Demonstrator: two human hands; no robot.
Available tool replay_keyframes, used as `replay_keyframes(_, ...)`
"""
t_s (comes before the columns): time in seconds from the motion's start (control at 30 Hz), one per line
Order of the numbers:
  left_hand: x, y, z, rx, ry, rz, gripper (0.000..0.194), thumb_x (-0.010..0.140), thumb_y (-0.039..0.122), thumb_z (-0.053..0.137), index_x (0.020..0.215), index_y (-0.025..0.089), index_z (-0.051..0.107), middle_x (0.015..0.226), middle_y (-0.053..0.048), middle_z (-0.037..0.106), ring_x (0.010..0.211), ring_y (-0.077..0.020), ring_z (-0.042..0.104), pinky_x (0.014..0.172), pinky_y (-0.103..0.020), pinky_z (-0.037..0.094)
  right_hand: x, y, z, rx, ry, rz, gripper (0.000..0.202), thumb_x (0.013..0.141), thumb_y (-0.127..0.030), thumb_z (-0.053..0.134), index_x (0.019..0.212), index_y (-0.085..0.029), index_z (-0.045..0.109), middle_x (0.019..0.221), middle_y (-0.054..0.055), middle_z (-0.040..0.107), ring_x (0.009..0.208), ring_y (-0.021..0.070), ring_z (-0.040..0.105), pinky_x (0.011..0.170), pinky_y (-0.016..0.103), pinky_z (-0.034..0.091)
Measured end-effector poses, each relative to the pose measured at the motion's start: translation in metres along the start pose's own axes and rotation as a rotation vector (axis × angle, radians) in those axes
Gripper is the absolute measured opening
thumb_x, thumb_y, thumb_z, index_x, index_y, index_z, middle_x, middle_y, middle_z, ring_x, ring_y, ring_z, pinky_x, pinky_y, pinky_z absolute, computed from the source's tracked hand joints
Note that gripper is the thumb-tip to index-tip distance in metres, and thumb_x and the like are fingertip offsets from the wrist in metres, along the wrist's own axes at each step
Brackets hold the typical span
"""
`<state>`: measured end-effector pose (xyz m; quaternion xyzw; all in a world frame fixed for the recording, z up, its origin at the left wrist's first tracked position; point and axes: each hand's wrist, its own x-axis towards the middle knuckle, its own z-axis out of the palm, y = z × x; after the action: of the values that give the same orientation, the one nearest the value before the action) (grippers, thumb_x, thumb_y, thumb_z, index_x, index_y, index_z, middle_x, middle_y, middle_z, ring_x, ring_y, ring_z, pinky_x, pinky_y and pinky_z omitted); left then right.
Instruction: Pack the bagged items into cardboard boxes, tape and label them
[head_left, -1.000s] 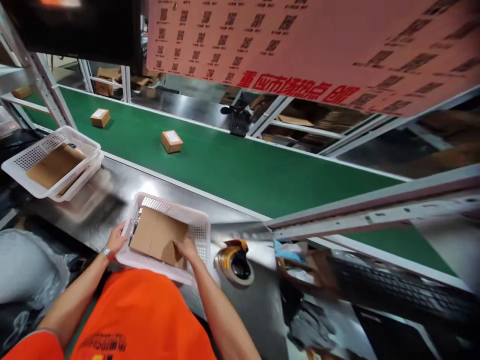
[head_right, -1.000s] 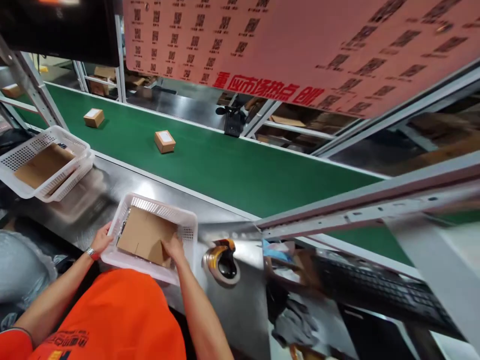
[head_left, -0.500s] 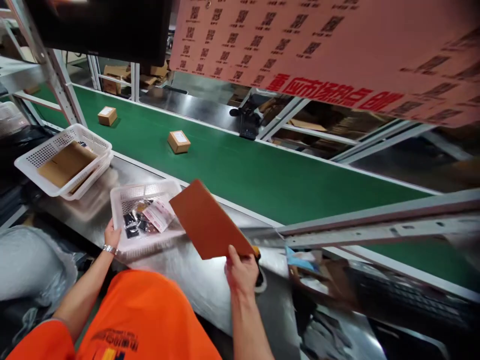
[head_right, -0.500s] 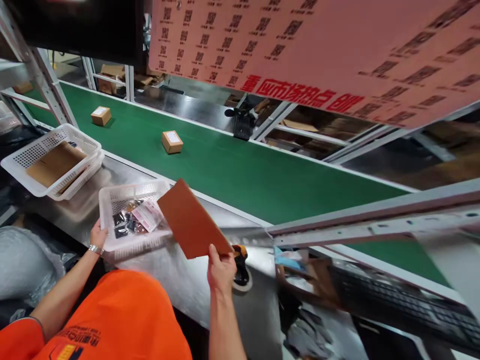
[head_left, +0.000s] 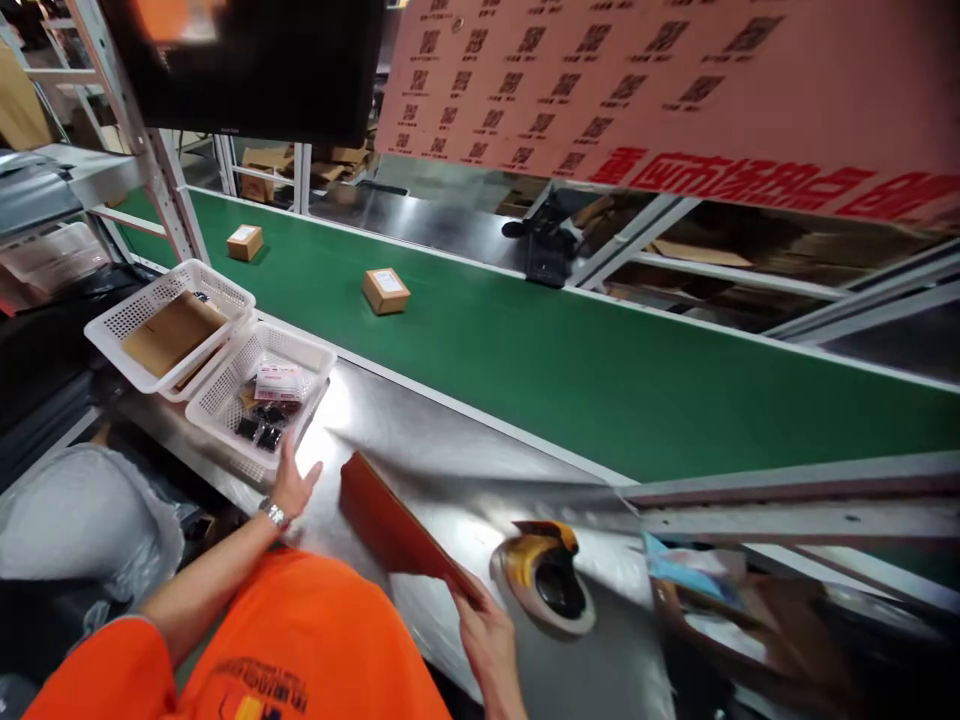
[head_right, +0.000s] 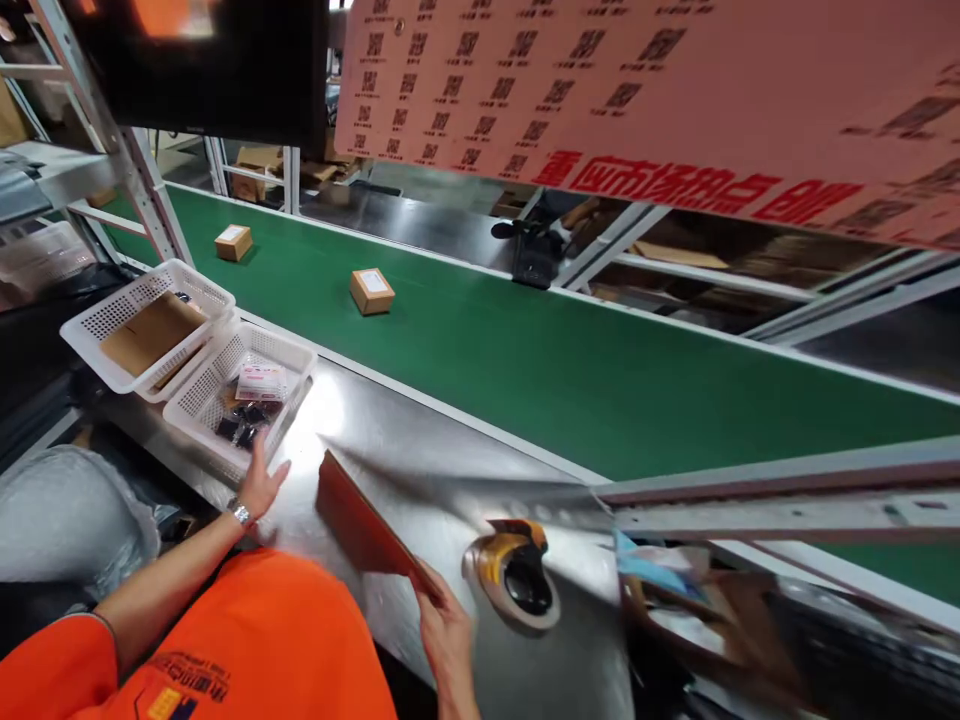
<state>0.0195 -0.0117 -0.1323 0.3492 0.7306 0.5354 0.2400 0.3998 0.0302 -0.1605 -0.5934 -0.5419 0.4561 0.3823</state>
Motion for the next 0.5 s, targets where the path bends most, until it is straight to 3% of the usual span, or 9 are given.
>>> replay_keyframes(0.1,-0.014,0.013,0.053,-0.139,-0.28,-0.13,0.095,0.087,0.051,0.088,0.166,0.016,0.048,0.177,-0.026,0.049,0.168,-0.0405,0.045,0.143,-0.057,0.03,-0.004,-0.007,0.003,0.033,-0.077,-0.007,0.055,0.069,-0.074,0.091,0.097,-0.027,0.093,0.109,0.012,0.092,0.104,0.0378,0.085,0.093,0.049,0.072)
replay_keyframes(0.2,-0.016,0.021,0.084,-0.189,-0.313,-0.224,0.095,0.084,0.049,0.091,0.162,0.014,0.051,0.172,-0.029,0.053,0.164,-0.0416,0.05,0.14,-0.058,0.033,-0.013,-0.015,0.01,0.083,-0.066,0.024,0.059,0.077,-0.075,0.088,0.11,-0.026,0.093,0.123,0.013,0.09,0.119,0.0386,0.083,0.104,0.051,0.07)
replay_keyframes(0.33,-0.013,0.025,0.087,-0.228,-0.338,-0.202,0.092,0.087,0.045,0.085,0.166,0.014,0.049,0.179,-0.027,0.047,0.17,-0.0401,0.041,0.143,-0.057,0.028,-0.021,-0.027,0.034,0.232,0.099,0.171,0.059,0.076,-0.075,0.088,0.105,-0.023,0.093,0.118,0.013,0.091,0.123,0.0383,0.081,0.113,0.05,0.064)
replay_keyframes(0.5,-0.01,0.027,0.078,-0.134,-0.623,-0.063,0.095,0.084,0.031,0.07,0.173,0.009,0.044,0.185,-0.024,0.039,0.175,-0.0383,0.033,0.147,-0.054,0.018,-0.002,-0.04,0.058,0.561,0.406,0.312,0.051,0.073,-0.065,0.089,0.102,-0.024,0.088,0.11,0.004,0.091,0.123,0.032,0.08,0.11,0.044,0.065)
